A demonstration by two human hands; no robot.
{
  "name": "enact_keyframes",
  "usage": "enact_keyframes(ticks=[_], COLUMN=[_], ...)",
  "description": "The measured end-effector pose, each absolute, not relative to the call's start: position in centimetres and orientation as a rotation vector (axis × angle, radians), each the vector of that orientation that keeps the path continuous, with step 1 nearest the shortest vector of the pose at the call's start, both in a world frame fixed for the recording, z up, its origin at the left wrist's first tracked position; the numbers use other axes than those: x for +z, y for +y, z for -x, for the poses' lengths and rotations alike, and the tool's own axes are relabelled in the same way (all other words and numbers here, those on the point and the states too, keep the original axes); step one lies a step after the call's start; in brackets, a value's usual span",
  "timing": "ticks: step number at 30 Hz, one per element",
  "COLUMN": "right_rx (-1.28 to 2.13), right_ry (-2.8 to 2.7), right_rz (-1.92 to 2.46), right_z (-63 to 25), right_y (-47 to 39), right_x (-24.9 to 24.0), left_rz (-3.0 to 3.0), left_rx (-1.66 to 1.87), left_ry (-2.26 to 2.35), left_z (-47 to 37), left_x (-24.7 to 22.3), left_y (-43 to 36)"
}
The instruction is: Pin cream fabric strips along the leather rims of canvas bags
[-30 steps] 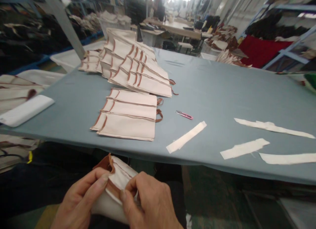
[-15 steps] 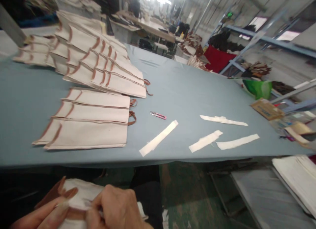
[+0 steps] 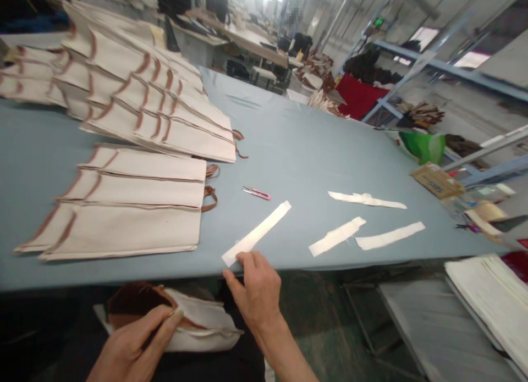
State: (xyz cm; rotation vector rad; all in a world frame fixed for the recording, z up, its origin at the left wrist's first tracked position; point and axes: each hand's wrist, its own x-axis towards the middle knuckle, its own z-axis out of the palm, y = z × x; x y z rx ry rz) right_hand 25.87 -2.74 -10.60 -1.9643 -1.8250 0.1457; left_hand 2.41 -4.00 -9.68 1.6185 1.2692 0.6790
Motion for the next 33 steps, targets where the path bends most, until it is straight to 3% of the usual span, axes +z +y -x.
enact_keyframes(ticks=[12, 33], right_rx=[0.215, 0.635], right_ry=[-1.839, -1.610], right_rz=[1.954, 1.830], right_z=[-26.4, -28.4], right_y=[-1.8, -1.1], right_x=[-10.9, -10.1], left_rz=[-1.791, -1.517], left_rx=[0.795, 0.394], left_ry=[1.365, 1.133], left_z=[-5.5, -11.9], left_x=[-9.1, -8.3], left_y=[-2.2, 4.8])
